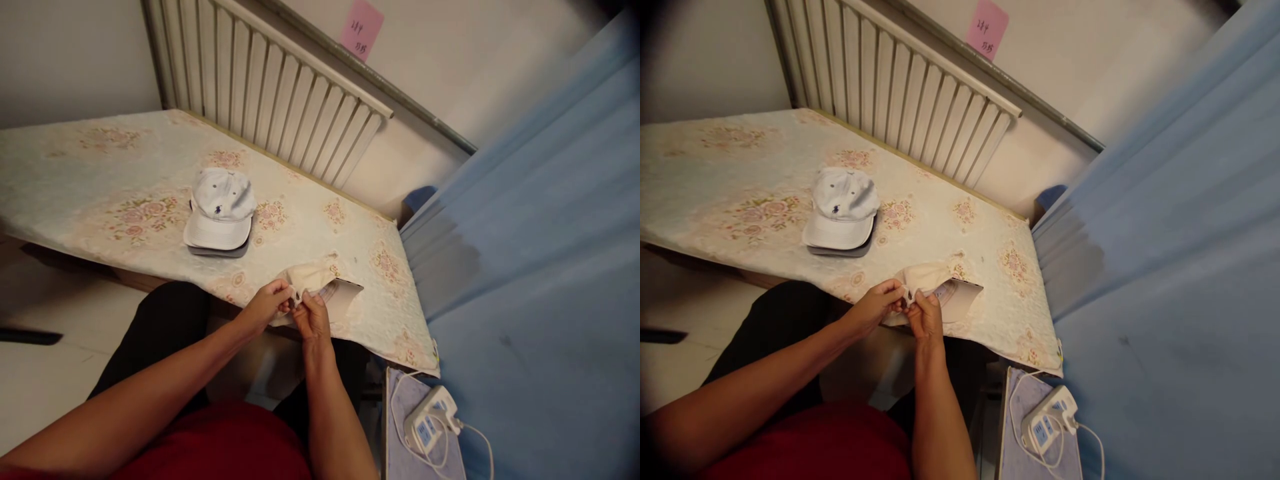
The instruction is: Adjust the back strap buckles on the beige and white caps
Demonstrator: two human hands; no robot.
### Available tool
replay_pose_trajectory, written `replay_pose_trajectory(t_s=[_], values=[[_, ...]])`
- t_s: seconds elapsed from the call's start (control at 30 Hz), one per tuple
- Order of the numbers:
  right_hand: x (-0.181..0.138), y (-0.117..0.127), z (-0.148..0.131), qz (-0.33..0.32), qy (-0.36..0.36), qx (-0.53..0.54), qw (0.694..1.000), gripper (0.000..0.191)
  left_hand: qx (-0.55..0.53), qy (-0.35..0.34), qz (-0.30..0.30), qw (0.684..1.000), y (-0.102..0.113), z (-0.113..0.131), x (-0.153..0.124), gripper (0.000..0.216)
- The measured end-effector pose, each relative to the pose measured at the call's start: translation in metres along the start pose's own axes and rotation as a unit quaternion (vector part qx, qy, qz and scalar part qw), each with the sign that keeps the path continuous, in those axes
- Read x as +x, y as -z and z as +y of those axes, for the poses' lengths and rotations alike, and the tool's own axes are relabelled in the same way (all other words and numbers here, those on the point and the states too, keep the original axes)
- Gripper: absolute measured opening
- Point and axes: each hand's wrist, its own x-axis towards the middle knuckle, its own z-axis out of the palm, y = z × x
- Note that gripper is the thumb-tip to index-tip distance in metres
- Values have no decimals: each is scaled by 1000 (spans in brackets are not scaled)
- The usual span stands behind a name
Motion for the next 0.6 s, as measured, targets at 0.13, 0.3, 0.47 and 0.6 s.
replay_pose_trajectory(t_s=[0.13, 0.3, 0.47, 0.6], values=[[0, -2, 0, 26, 0, -18, 999, 21, -20, 3, 2, 1000, -1, 2, -2, 25], [1, -2, 2, 38, 11, -18, 999, 25, -80, 27, 11, 996, -2, 5, -2, 25], [1, -1, 3, 25, 14, -2, 1000, 27, -93, 44, 9, 995, -1, 4, -1, 24], [0, -2, 4, 34, 10, 1, 999, 25, -78, 56, -2, 995, 2, 4, 1, 21]])
